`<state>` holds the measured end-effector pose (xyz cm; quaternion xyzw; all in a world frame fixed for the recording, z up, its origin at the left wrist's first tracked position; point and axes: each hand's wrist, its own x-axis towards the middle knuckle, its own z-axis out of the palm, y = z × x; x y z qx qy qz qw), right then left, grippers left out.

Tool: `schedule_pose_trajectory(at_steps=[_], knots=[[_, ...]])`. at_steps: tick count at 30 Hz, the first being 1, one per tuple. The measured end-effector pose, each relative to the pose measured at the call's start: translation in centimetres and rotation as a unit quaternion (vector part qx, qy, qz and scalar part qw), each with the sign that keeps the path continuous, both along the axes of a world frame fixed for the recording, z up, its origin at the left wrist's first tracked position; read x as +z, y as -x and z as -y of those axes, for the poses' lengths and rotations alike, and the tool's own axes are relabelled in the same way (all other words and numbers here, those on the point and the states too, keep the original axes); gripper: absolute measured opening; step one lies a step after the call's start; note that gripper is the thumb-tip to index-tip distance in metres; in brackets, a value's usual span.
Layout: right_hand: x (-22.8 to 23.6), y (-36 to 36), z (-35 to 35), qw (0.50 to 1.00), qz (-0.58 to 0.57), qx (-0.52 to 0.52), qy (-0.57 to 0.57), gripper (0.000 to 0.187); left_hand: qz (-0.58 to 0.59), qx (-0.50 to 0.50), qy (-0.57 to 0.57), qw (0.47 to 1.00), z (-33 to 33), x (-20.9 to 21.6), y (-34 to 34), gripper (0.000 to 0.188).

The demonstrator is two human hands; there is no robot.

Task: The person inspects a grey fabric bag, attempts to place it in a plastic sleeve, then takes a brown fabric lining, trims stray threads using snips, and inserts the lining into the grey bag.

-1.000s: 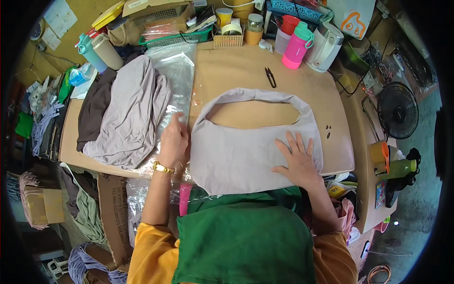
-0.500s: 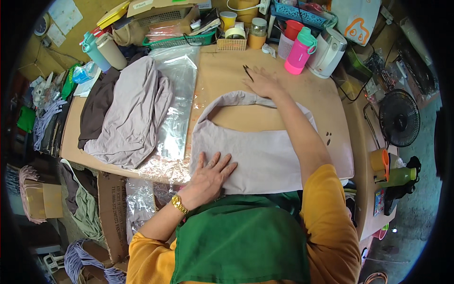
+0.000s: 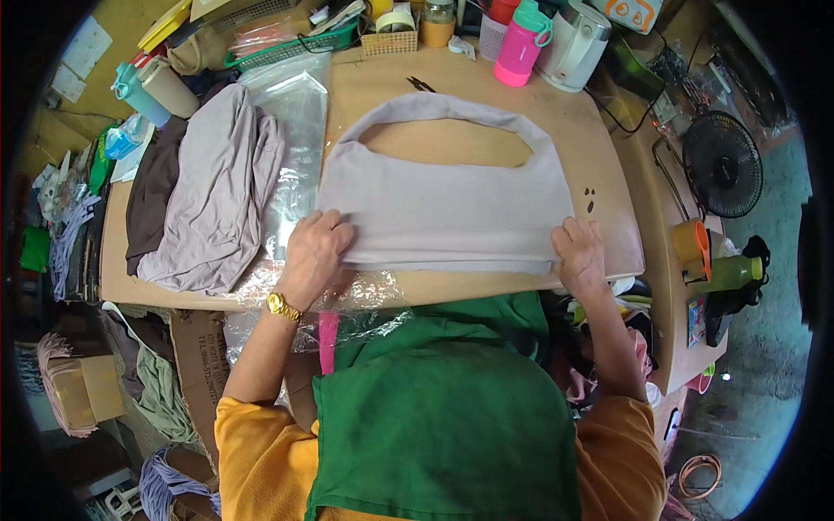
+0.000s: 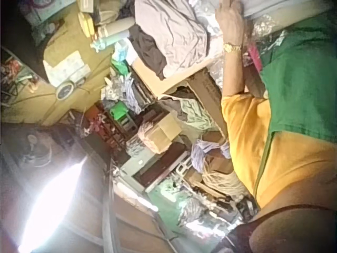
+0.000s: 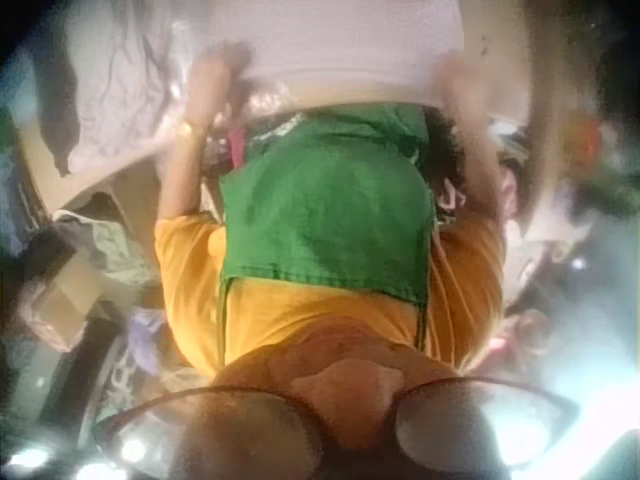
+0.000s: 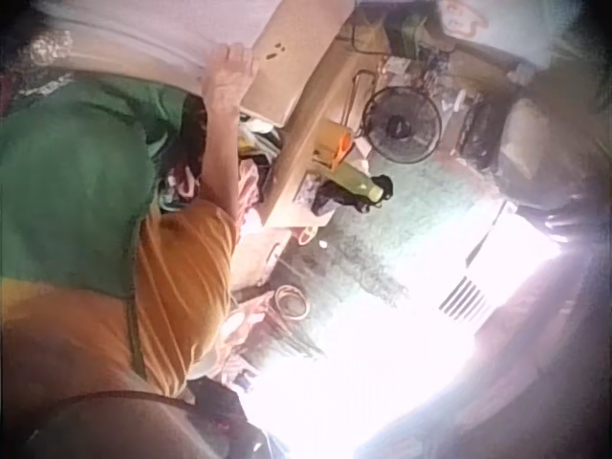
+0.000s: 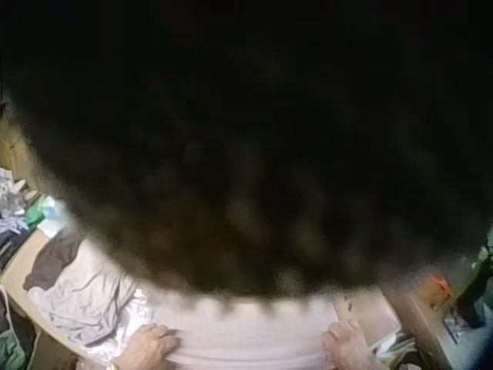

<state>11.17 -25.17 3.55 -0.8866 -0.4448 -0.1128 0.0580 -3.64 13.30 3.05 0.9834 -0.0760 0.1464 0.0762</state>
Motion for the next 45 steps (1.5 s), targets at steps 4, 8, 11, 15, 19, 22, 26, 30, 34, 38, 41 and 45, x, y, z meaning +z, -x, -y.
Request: schedule_pose_trajectory(at_steps=[4,8,11,15,19,22,26,30,34,38,41,45], knots=[[-4.7,-1.1,4.0,0.997,0.066,-0.035,0.022,0.021,-0.147,0.011,-0.038,0.988,-1.5,-2.6,3.6,0.021],[2.2,0.7,1.0,0.976,-0.120,-0.181,0.004,0.038,-0.202,0.055,0.099,0.973,-0.9,3.7,4.6,0.043],[1.3,3.7,-6.9,0.989,-0.045,-0.043,-0.131,0.059,0.021,0.037,0.018,0.999,1.7,0.7,4.8,0.049],[-2.3,2.1,-8.3,0.994,-0.088,0.005,0.063,0.071,0.043,0.030,0.173,0.984,-1.4,-2.0,4.8,0.039],[-1.0,-1.4,-5.8,0.984,-0.146,-0.049,0.094,0.066,0.019,0.210,0.137,0.968,-5.9,-0.4,7.7,0.036],[0.6,-2.2,-7.2,0.987,-0.090,-0.038,0.126,0.051,0.046,0.164,0.193,0.966,-7.6,-2.0,9.2,0.035],[3.0,2.9,-19.4,0.941,-0.250,0.173,-0.149,0.020,0.073,0.179,0.238,0.952,-9.4,-5.4,9.9,0.022],[-0.1,10.5,-29.0,0.895,-0.272,0.320,-0.152,0.022,0.183,0.207,0.237,0.931,-8.7,-2.4,8.8,0.011],[-3.5,8.7,-33.9,0.926,-0.204,0.305,-0.088,0.016,0.057,0.116,0.456,0.881,-5.2,4.2,11.0,0.011],[2.0,8.7,-34.4,0.910,-0.214,0.301,-0.190,0.010,-0.055,0.042,0.426,0.902,-1.8,3.0,12.5,0.031],[5.5,10.6,-33.7,0.916,-0.096,0.322,-0.218,0.013,-0.078,0.332,0.194,0.920,-3.5,-1.7,9.4,0.042],[4.2,16.2,-32.0,0.838,-0.051,0.457,-0.295,0.016,0.119,0.176,0.105,0.971,-6.0,-3.7,6.8,0.054]])
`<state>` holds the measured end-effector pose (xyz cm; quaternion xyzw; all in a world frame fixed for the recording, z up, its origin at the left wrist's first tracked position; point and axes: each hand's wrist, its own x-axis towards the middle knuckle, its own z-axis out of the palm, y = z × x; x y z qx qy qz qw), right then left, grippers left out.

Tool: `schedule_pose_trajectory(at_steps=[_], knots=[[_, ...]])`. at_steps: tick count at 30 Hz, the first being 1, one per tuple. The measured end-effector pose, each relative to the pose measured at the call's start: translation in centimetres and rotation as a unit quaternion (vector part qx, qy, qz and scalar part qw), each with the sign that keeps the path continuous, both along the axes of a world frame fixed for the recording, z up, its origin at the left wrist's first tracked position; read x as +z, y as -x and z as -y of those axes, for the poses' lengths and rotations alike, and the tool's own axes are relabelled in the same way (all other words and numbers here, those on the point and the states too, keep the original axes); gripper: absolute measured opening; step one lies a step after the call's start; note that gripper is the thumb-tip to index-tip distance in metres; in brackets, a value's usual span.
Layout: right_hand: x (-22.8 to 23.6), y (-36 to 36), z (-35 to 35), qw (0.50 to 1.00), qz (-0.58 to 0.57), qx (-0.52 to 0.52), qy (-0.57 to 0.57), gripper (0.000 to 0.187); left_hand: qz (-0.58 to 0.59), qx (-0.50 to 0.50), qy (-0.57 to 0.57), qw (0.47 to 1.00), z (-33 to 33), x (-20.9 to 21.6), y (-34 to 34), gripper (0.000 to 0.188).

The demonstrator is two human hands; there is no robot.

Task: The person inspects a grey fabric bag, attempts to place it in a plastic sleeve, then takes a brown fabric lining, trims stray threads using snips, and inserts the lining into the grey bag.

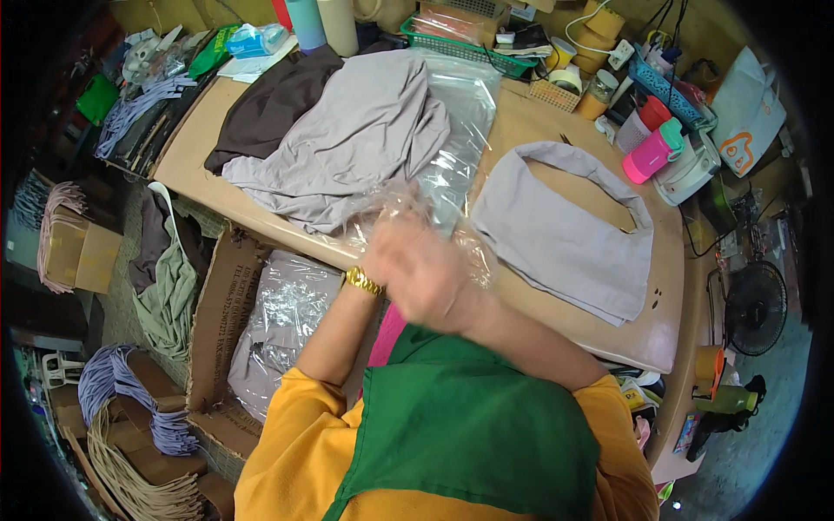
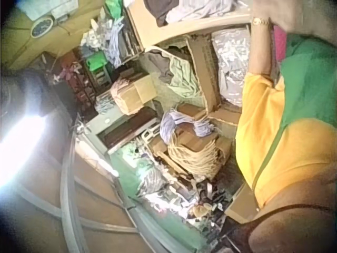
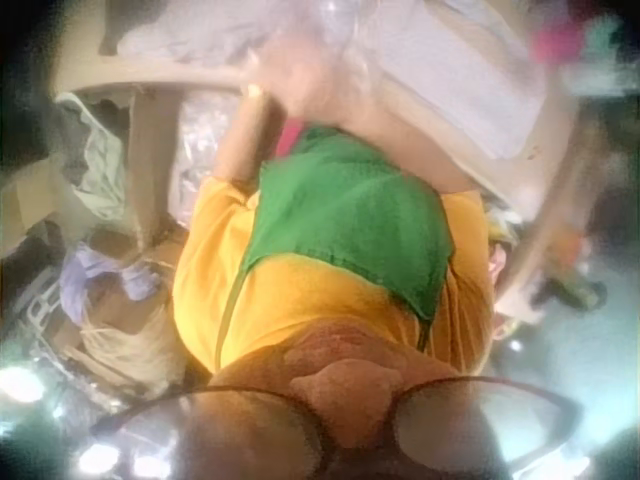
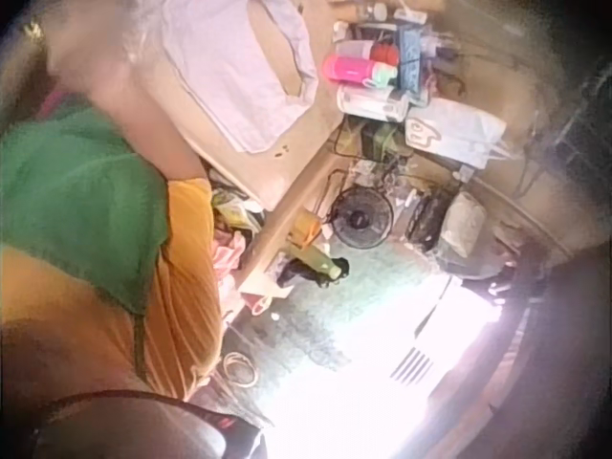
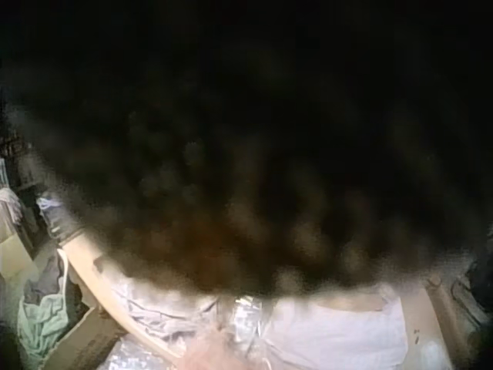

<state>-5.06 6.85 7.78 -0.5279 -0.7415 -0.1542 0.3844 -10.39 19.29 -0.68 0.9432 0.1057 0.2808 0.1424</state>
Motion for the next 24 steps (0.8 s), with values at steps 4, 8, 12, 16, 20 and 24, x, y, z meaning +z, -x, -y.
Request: schedule_pose_trajectory(at_steps=[4,8,12,16,20,24], knots=[[-2.3,0.6,3.0,0.978,-0.064,0.110,0.163,0.020,-0.096,-0.217,0.080,0.968,0.4,1.5,4.4,0.052],[-5.1,-1.7,5.1,0.967,-0.122,-0.003,0.225,0.029,-0.096,-0.137,0.710,0.684,-2.1,1.1,13.5,0.017],[-9.2,-2.5,6.0,0.977,-0.052,-0.040,0.201,0.031,0.134,0.231,0.718,0.643,-9.0,-10.5,18.8,0.016],[-9.6,-2.0,5.4,0.979,-0.059,-0.041,0.190,0.032,0.190,0.262,0.738,0.592,-14.7,-15.5,17.1,0.039],[-9.2,-1.6,5.2,0.983,-0.036,-0.028,0.178,0.031,0.380,0.280,0.720,0.508,-18.0,-18.6,13.9,0.027],[-9.9,-2.3,5.6,0.979,-0.041,-0.063,0.192,0.029,0.185,0.140,0.798,0.557,-11.6,-18.3,11.6,0.032]])
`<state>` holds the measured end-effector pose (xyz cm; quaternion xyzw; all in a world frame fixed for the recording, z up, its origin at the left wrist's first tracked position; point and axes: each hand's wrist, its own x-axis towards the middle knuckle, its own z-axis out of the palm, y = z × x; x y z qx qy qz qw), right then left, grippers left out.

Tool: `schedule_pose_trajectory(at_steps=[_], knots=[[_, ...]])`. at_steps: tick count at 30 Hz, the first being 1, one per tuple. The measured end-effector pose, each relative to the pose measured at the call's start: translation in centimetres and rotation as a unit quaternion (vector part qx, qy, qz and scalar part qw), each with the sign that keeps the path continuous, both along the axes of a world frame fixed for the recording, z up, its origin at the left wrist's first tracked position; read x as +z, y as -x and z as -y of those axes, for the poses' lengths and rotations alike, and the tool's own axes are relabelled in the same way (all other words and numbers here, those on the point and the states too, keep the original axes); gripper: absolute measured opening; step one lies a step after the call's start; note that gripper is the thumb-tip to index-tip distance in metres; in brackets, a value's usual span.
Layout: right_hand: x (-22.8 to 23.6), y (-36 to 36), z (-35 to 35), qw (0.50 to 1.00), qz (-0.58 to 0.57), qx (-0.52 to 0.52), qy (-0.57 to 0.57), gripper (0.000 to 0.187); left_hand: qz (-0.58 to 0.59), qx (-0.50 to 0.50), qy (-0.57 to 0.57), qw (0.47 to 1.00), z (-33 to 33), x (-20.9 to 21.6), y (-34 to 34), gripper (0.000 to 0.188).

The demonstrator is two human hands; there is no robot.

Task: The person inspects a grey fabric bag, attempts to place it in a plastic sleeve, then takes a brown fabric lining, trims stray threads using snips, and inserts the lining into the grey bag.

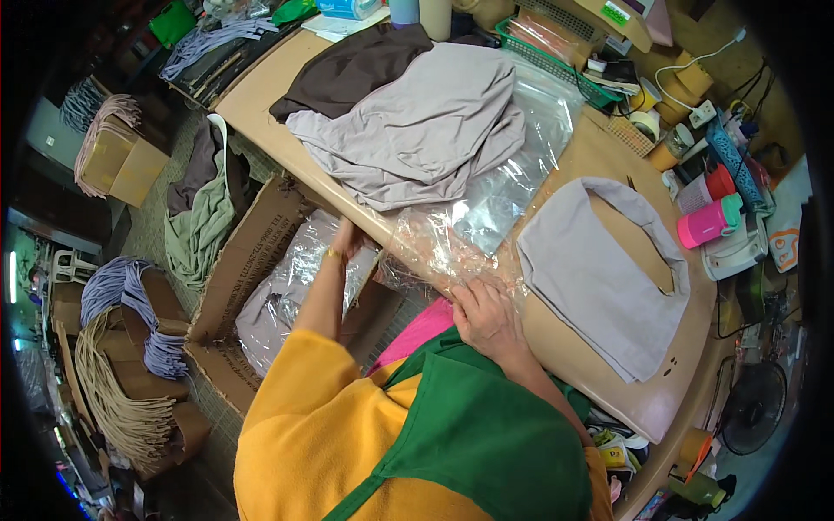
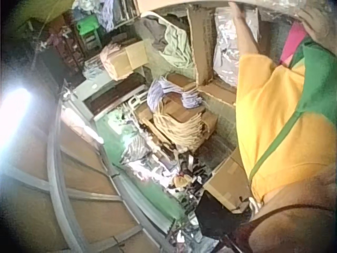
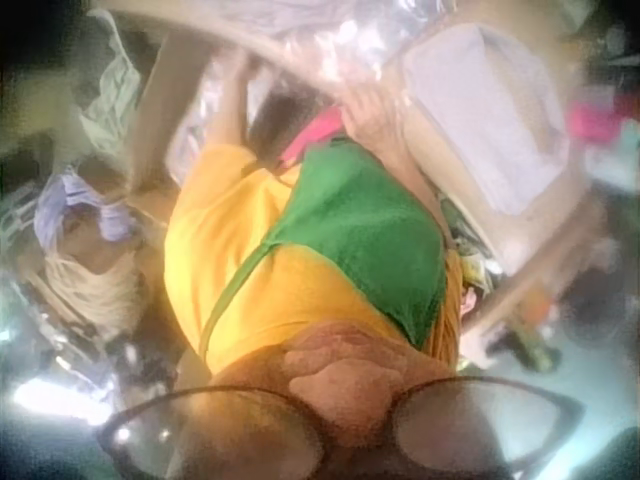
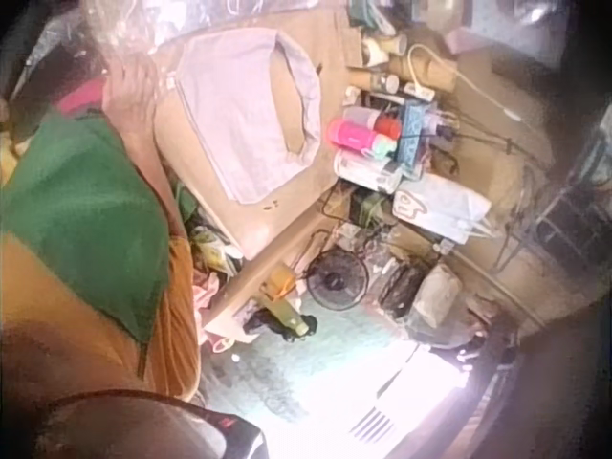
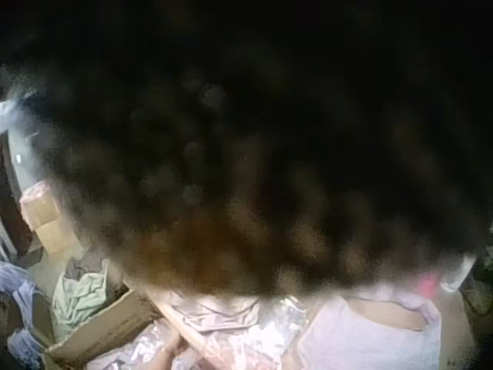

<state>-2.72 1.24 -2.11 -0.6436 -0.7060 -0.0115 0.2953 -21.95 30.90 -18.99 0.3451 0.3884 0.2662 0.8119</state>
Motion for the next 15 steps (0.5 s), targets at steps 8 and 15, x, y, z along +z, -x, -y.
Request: schedule_pose_trajectory(at_steps=[8,15], knots=[[0.3,0.2,-0.3,1.000,0.019,0.005,-0.003,0.031,-0.471,-0.196,-0.578,0.637,13.3,-2.4,2.4,0.025],[0.4,0.0,-0.3,1.000,0.009,0.013,-0.012,0.033,-0.449,-0.325,-0.511,0.657,19.1,-1.1,2.1,0.018]])
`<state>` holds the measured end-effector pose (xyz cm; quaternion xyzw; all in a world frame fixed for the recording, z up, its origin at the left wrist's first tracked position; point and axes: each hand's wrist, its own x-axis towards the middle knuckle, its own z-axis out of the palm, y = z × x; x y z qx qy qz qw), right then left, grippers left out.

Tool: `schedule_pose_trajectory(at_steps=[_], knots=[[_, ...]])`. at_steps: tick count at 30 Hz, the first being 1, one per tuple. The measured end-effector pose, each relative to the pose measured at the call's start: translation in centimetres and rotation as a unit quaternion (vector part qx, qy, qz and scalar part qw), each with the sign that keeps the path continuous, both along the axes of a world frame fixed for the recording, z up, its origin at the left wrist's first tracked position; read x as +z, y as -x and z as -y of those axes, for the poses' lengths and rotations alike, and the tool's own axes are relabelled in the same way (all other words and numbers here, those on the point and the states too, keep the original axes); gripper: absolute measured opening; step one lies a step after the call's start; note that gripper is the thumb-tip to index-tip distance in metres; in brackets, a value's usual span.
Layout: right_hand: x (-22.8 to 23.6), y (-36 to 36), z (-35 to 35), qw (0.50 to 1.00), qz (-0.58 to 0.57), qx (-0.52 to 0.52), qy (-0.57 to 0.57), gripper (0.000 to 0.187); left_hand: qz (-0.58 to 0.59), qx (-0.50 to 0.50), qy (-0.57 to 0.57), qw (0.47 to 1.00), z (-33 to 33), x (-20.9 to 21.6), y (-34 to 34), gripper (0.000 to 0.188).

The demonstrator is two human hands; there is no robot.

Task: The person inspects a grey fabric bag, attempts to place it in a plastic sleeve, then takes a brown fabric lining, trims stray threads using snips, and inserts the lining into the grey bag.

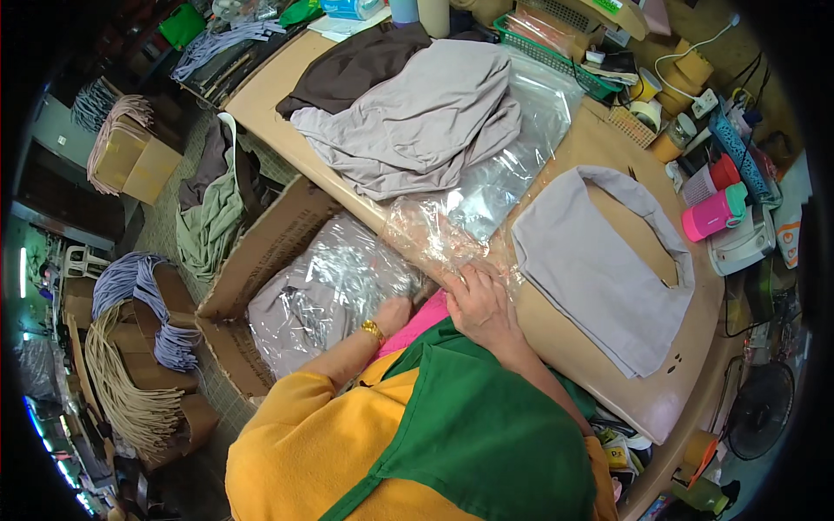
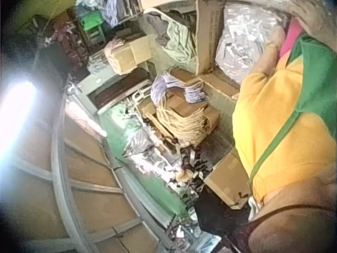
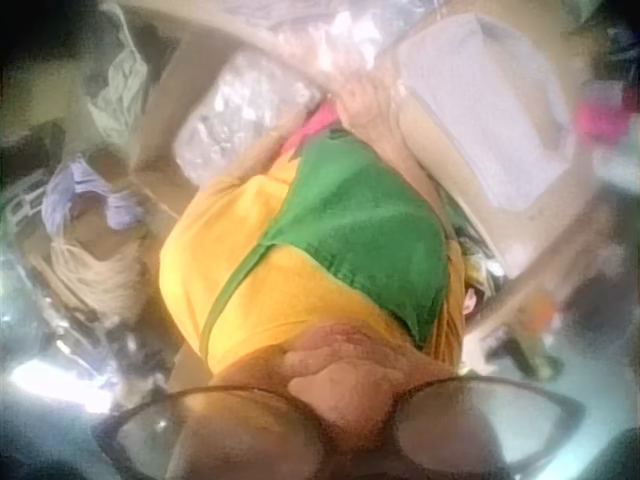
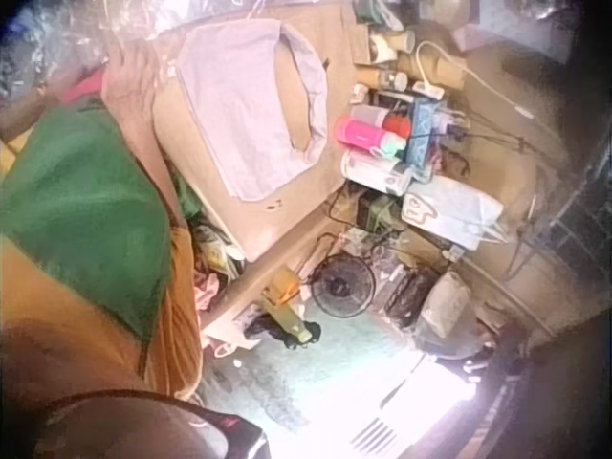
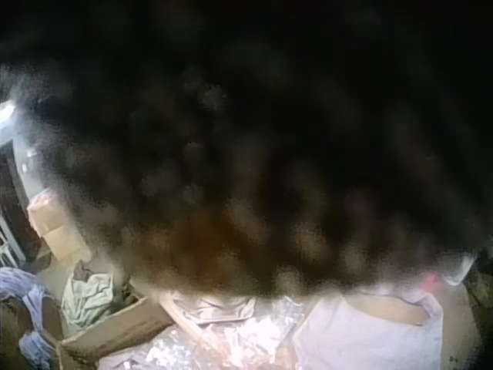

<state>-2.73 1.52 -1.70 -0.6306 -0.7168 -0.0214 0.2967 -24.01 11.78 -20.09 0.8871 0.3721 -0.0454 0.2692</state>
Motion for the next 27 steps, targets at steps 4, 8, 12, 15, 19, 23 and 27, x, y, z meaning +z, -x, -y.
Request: schedule_pose_trajectory(at_steps=[4,8,12,15,19,23,27], knots=[[0.0,0.3,0.2,1.000,-0.001,0.002,-0.005,0.034,0.029,-0.025,0.014,0.999,0.6,-0.7,1.7,0.020],[-0.1,-0.1,0.3,1.000,0.004,-0.014,0.011,0.035,-0.011,0.040,0.024,0.999,-1.1,5.2,-0.2,0.023],[0.8,0.6,0.1,0.999,0.028,-0.001,0.031,0.037,0.040,0.048,-0.003,0.998,-0.5,1.8,1.5,0.024],[0.7,0.5,0.2,0.998,0.001,-0.019,0.060,0.036,0.023,0.001,0.011,1.000,1.2,2.9,0.1,0.023],[0.4,0.7,0.2,0.999,0.004,-0.025,0.031,0.036,0.048,-0.029,0.177,0.983,-3.4,8.4,0.2,0.026],[0.3,0.6,0.0,1.000,-0.002,-0.013,0.024,0.037,0.204,0.119,0.198,0.951,-11.6,10.6,2.1,0.027],[-0.1,0.4,0.1,0.997,-0.038,-0.024,0.062,0.033,0.346,0.343,-0.402,0.775,-24.7,10.9,8.5,0.011]])
